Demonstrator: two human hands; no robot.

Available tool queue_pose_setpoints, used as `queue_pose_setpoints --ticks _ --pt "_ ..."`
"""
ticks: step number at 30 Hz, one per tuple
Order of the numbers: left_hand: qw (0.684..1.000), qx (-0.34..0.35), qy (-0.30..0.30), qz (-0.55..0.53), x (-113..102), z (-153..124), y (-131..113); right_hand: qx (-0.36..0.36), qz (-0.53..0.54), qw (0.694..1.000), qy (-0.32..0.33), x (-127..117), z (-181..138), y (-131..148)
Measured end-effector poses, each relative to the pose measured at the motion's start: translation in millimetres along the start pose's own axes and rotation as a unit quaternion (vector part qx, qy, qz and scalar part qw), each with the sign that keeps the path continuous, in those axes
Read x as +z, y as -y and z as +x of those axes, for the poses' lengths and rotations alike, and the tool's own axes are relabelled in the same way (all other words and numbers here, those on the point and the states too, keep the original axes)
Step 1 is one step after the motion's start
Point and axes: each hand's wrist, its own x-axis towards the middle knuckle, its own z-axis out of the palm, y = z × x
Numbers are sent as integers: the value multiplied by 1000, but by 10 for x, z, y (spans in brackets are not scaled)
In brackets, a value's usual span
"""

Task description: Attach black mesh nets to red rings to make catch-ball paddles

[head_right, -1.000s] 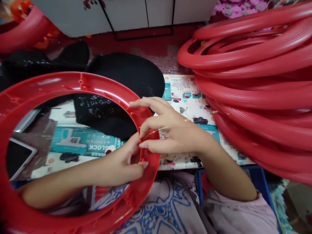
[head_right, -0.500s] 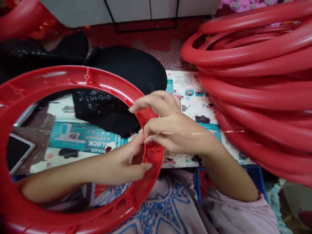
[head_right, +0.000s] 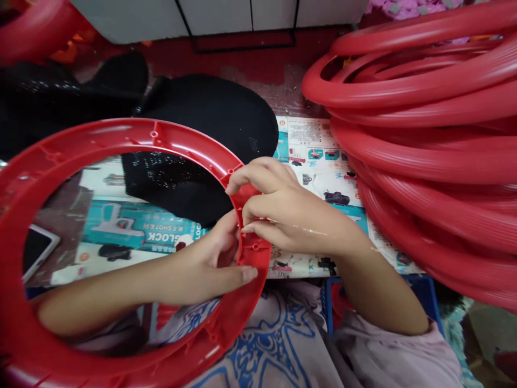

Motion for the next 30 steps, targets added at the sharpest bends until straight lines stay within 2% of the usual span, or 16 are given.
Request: queue_pose_setpoints --ticks 3,6,11,14,21,26,30 --pt "996 11 -60 -72 37 44 -15 28 36 999 12 25 8 -10" --pt "988 -1 -138 -69 43 85 1 54 65 996 11 53 12 -13" --pt "980 -15 -195 31 14 73 58 91 119 986 -67 81 15 -58" --pt "967 -11 -220 127 5 36 45 71 110 986 -108 89 15 -101" --pt "955 26 -116 271 -17 11 -82 37 94 987 -125 115 23 -108" --pt "956 55 -44 284 -48 -6 -100 50 133 983 -117 92 -3 -111" --pt "955 65 -28 289 -68 -16 -85 35 153 981 -111 75 -20 -111"
